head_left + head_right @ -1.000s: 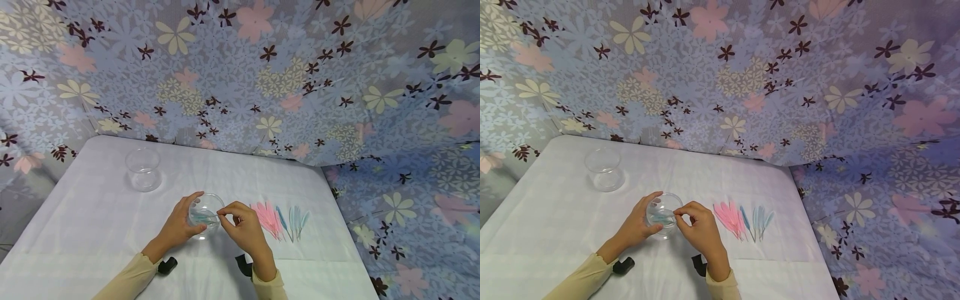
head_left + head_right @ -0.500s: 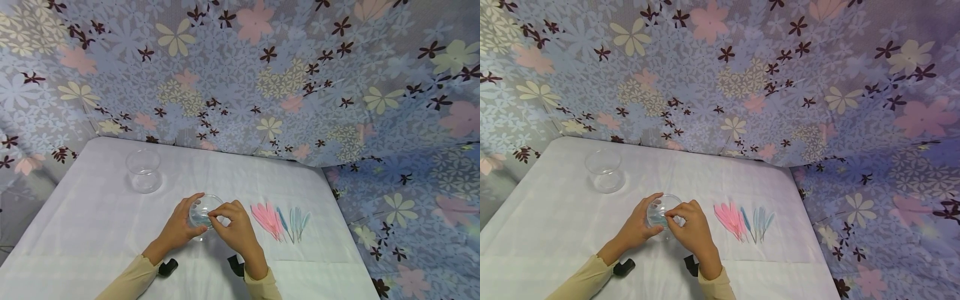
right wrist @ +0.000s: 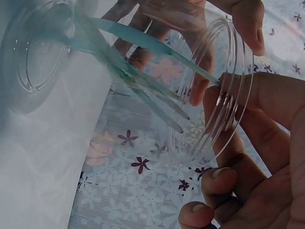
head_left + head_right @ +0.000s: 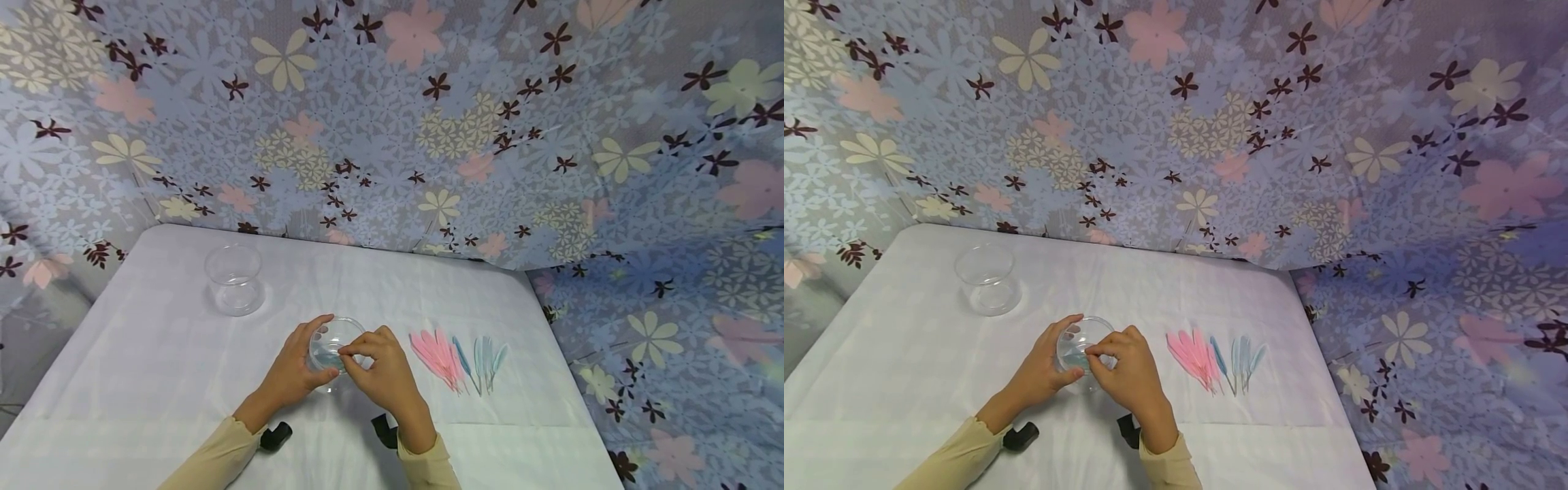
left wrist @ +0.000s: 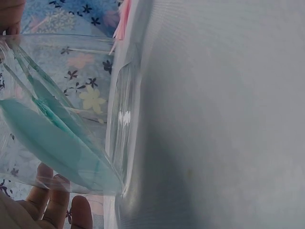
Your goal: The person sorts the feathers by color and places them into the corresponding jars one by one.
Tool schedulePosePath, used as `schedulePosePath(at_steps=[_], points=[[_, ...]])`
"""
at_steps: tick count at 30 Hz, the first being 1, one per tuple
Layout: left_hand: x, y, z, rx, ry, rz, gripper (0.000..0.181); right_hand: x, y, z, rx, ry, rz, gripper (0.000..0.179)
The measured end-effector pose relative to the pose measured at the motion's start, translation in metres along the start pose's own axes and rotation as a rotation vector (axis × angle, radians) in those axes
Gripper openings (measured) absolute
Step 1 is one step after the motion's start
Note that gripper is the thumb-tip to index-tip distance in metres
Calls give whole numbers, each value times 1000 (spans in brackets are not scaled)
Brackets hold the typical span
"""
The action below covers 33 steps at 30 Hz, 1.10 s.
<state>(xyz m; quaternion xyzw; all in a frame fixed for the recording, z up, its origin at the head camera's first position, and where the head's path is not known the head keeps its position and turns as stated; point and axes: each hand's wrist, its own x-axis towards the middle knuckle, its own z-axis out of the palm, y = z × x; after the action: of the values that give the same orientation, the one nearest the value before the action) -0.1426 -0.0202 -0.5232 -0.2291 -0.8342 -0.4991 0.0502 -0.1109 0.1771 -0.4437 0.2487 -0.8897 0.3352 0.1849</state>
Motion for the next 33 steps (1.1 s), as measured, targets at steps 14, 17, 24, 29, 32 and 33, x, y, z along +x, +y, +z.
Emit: schedulePosePath(at_steps=[14, 17, 24, 29, 32, 33], points=[[0, -2, -1, 0, -2, -5, 90, 0, 4, 5, 31, -17, 42, 5], [0, -2, -1, -7, -5, -7, 90, 0, 5, 5, 24, -11, 49, 5], [0, -5, 1, -3, 1, 18, 90, -3, 6, 4, 18, 6, 43, 7], [1, -4, 1, 1, 12, 11, 91, -8, 13, -1, 38, 137, -3, 8], [2, -3, 0, -15, 11, 0, 91, -16, 24, -5, 64, 290, -37, 3], [2, -2, 0, -19, 9, -1, 91, -20, 29, -7, 67, 341, -34, 3]])
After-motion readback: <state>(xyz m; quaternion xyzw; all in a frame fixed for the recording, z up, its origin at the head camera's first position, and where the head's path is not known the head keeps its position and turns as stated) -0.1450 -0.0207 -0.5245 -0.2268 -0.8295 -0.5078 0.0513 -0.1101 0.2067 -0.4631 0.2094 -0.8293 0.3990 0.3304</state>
